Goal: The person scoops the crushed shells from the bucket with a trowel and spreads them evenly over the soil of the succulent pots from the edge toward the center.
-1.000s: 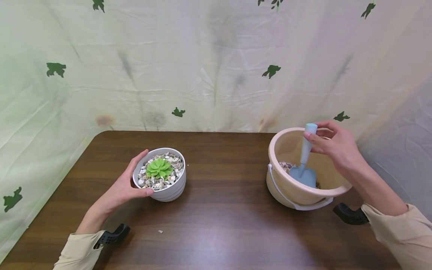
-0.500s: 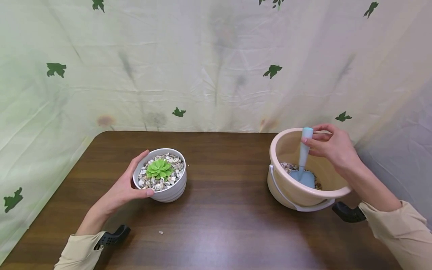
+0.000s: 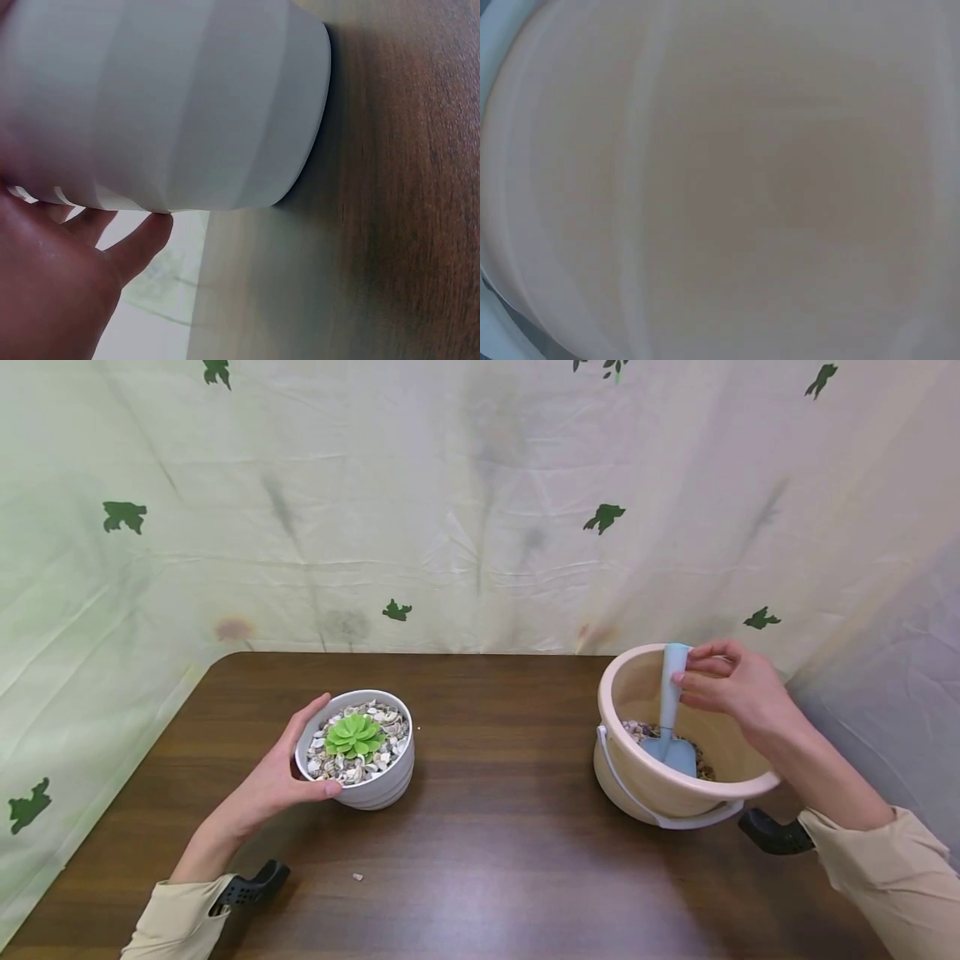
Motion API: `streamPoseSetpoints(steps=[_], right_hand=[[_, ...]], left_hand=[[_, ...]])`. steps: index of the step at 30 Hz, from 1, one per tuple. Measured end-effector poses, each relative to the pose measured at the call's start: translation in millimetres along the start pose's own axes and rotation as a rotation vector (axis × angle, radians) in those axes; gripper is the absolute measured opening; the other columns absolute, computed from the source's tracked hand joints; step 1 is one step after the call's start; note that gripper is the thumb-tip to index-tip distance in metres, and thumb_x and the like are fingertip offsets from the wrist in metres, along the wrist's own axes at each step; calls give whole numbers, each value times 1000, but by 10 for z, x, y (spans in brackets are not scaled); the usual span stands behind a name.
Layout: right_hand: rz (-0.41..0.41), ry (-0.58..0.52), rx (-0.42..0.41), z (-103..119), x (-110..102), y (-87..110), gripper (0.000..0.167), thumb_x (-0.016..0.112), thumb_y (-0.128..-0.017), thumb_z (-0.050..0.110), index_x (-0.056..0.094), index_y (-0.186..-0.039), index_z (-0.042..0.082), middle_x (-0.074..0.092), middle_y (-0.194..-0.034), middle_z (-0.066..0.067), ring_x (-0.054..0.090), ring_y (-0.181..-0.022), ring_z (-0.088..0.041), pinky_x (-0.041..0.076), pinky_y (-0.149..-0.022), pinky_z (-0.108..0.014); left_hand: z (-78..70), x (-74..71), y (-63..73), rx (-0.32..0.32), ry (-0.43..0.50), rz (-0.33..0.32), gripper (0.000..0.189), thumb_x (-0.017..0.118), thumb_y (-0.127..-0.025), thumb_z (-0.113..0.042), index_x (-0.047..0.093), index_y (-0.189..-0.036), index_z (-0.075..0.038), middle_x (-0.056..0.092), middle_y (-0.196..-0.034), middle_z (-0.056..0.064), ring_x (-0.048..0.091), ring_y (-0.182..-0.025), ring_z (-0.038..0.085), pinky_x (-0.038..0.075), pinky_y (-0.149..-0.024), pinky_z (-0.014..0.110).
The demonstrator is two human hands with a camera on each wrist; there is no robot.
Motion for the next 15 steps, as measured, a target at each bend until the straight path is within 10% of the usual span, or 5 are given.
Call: streamPoseSetpoints(steps=[15], right_hand=[[-41,-155,-112,205,-28,317,40,68,-91,-1,51,-126,4,70,-110,-1,71,-90,-16,55,-75,-32]], left_hand=[[-59,-57,17,38,-5,5,97,78,-82,-9,18,-157,-26,22,-158,4,28,-138,27,35,-101,24]])
Point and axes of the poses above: each hand's wrist, its own y-axis away from the middle knuckle, its own x-axis out of the palm, z = x × y, the point moved 9 cm from there along -y, towards the middle knuckle
